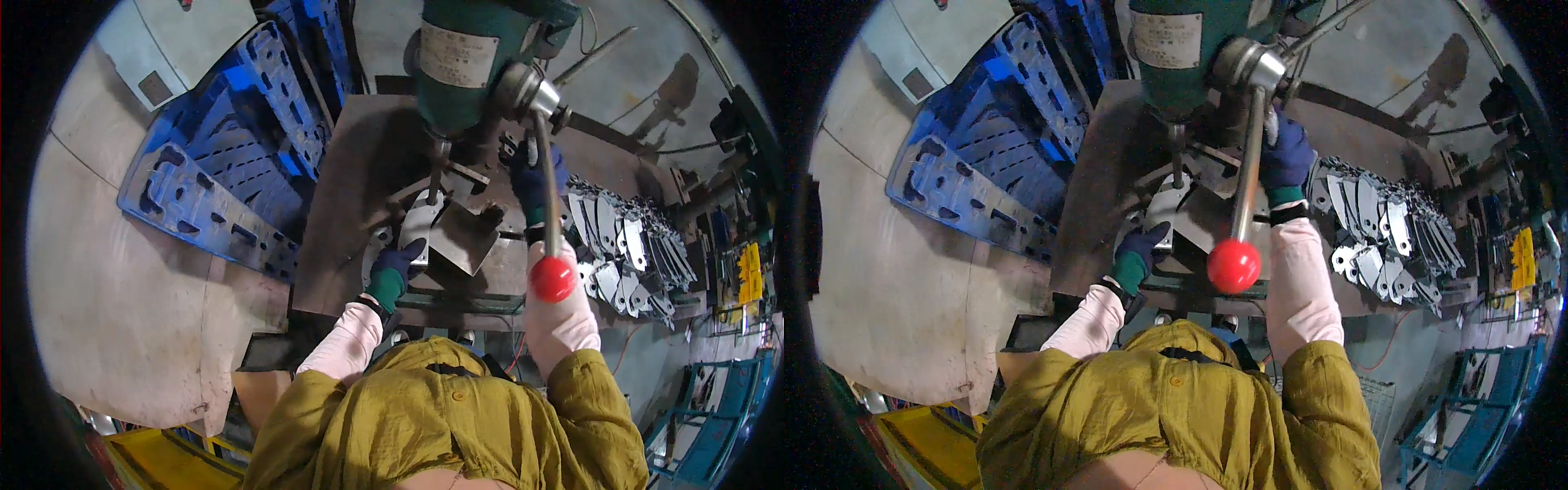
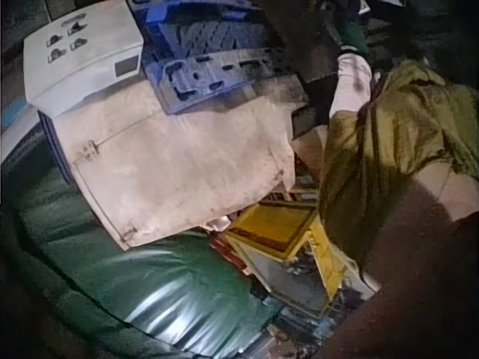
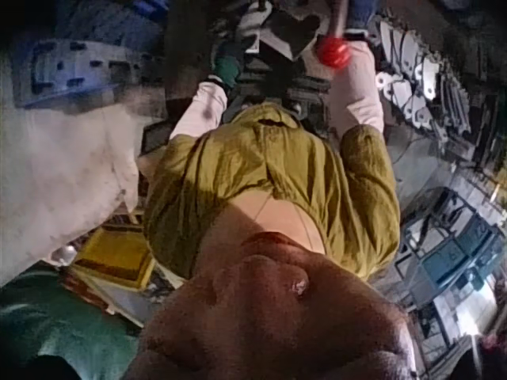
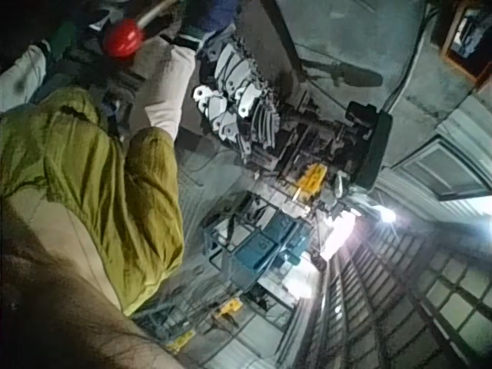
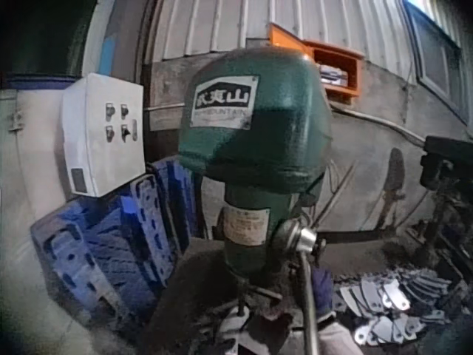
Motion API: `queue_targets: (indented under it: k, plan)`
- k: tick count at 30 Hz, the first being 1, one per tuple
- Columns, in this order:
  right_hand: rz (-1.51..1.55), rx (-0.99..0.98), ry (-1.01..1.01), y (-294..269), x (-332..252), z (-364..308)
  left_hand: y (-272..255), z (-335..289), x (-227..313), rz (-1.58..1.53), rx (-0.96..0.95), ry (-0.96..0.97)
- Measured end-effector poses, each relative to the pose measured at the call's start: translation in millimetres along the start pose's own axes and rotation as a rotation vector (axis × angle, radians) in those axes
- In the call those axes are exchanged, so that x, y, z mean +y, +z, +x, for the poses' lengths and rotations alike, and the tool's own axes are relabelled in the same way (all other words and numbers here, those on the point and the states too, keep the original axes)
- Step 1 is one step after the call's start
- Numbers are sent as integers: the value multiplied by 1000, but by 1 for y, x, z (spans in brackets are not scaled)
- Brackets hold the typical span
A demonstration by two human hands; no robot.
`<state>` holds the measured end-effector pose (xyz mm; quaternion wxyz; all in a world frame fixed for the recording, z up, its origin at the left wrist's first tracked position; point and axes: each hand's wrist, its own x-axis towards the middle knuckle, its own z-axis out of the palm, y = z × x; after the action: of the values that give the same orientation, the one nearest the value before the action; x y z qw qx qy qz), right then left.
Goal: Drilling holes into metal fabrication parts using a drill press.
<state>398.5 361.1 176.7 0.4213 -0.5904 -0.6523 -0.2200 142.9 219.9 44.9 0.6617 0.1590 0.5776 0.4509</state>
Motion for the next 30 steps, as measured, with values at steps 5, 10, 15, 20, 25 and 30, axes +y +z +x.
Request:
queue_targets:
  k: [5,10,15,20,25,30]
  plan:
    - [86,94,-163,-7,29,62,8,-14,7,1,-41,97]
    - [153,101,-185,-7,30,67,11,-24,10,58,-28,152]
    - [382,-124,-25,-3,19,1,5,8,-4,208,81,94]
    - [831,-550,588,-79,-74,-25,-23,33,-23,223,142,297]
    - [1755,-926,824,-157,-96,-8,12,-34,10,145,-54,211]
    - [2285,-954,951,-194,-106,49,27,-47,33,425,104,246]
